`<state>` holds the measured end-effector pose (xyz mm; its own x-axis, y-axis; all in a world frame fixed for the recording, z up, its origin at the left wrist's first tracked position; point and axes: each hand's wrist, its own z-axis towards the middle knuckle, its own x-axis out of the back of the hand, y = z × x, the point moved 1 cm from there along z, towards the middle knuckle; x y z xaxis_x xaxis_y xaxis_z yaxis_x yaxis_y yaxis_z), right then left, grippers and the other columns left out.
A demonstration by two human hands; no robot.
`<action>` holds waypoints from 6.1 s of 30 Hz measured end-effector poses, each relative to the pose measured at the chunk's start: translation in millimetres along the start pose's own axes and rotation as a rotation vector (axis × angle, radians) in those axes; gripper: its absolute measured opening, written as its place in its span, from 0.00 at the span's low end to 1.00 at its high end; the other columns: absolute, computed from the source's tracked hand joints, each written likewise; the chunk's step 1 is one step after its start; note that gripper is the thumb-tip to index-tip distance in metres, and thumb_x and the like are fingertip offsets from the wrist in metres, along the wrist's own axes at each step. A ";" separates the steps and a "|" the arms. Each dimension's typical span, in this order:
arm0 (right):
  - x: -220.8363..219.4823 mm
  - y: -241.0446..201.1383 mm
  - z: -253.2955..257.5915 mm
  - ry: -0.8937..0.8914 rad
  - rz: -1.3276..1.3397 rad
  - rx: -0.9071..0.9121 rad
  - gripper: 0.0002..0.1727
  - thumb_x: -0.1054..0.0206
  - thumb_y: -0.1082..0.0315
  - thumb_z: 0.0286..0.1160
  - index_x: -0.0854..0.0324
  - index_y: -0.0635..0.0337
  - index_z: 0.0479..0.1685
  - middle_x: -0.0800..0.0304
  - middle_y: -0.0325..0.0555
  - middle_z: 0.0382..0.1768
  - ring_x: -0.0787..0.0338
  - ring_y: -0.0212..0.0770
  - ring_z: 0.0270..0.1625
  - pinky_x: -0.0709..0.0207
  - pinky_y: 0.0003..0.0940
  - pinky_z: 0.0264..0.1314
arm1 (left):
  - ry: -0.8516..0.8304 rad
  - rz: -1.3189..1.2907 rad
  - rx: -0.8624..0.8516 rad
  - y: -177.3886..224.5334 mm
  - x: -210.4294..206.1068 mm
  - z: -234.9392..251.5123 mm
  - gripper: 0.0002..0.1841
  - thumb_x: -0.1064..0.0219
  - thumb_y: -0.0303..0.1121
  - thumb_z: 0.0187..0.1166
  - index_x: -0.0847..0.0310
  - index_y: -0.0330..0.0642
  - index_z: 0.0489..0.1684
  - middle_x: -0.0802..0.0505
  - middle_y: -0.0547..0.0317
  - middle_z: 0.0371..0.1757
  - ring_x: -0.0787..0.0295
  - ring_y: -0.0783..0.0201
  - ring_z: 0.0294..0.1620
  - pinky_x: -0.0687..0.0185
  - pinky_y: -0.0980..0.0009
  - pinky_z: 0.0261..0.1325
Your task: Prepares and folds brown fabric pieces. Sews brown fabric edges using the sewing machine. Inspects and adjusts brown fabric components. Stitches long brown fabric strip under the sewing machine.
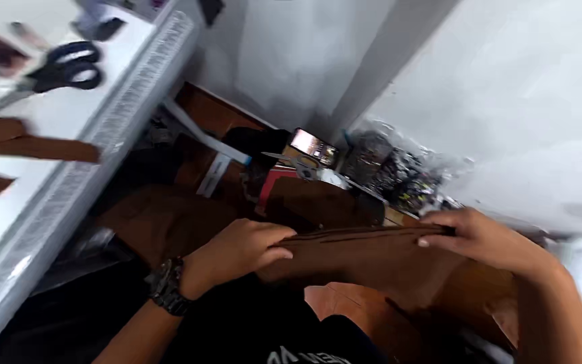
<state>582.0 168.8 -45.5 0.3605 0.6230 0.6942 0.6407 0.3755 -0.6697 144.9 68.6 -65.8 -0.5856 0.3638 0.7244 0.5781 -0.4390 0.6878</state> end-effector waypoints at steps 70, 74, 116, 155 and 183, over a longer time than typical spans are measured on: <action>-173.3 58.9 165.0 -0.058 0.650 -0.503 0.18 0.41 0.69 0.89 0.25 0.59 0.73 0.11 0.48 0.57 0.12 0.36 0.52 0.17 0.37 0.56 | 0.419 -0.030 0.476 -10.0 13.2 -164.7 0.18 0.42 0.48 0.86 0.11 0.57 0.62 0.07 0.77 0.49 0.11 0.80 0.47 0.11 0.72 0.52; -156.8 51.0 162.5 -0.066 0.546 -0.480 0.25 0.41 0.66 0.90 0.33 0.53 0.84 0.11 0.52 0.63 0.10 0.43 0.58 0.16 0.44 0.61 | 0.446 -0.022 0.481 -8.4 14.5 -170.4 0.18 0.42 0.48 0.85 0.11 0.56 0.62 0.06 0.76 0.50 0.10 0.79 0.48 0.10 0.72 0.53; -493.3 -437.3 251.0 -0.212 -0.269 1.570 0.21 0.34 0.78 0.75 0.09 0.45 0.61 0.10 0.38 0.68 0.17 0.48 0.76 0.25 0.54 0.77 | 0.848 0.471 1.571 99.7 -152.9 -387.4 0.09 0.32 0.32 0.77 0.11 0.37 0.46 0.06 0.44 0.40 0.06 0.46 0.29 0.11 0.48 0.26; -486.4 -431.8 258.7 -0.715 0.046 0.578 0.47 0.16 0.45 0.59 0.26 0.60 0.79 0.21 0.58 0.76 0.21 0.57 0.77 0.26 0.62 0.78 | 1.209 -0.433 1.384 20.3 -82.0 -488.7 0.36 0.16 0.44 0.66 0.23 0.34 0.72 0.08 0.37 0.57 0.09 0.43 0.59 0.17 0.40 0.66; -492.2 -422.8 325.8 -0.786 -0.188 0.357 0.39 0.20 0.50 0.68 0.22 0.59 0.78 0.16 0.61 0.71 0.18 0.57 0.75 0.31 0.61 0.81 | 1.279 -0.579 1.300 -21.7 -76.5 -534.1 0.26 0.24 0.46 0.73 0.16 0.36 0.63 0.07 0.48 0.57 0.08 0.59 0.58 0.14 0.55 0.68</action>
<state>-87.1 -73.0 -189.9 -0.3837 0.7720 0.5067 0.3456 0.6289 -0.6965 -126.4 -388.5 -161.1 -0.4923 -0.7820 0.3824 -0.1615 0.5137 0.8426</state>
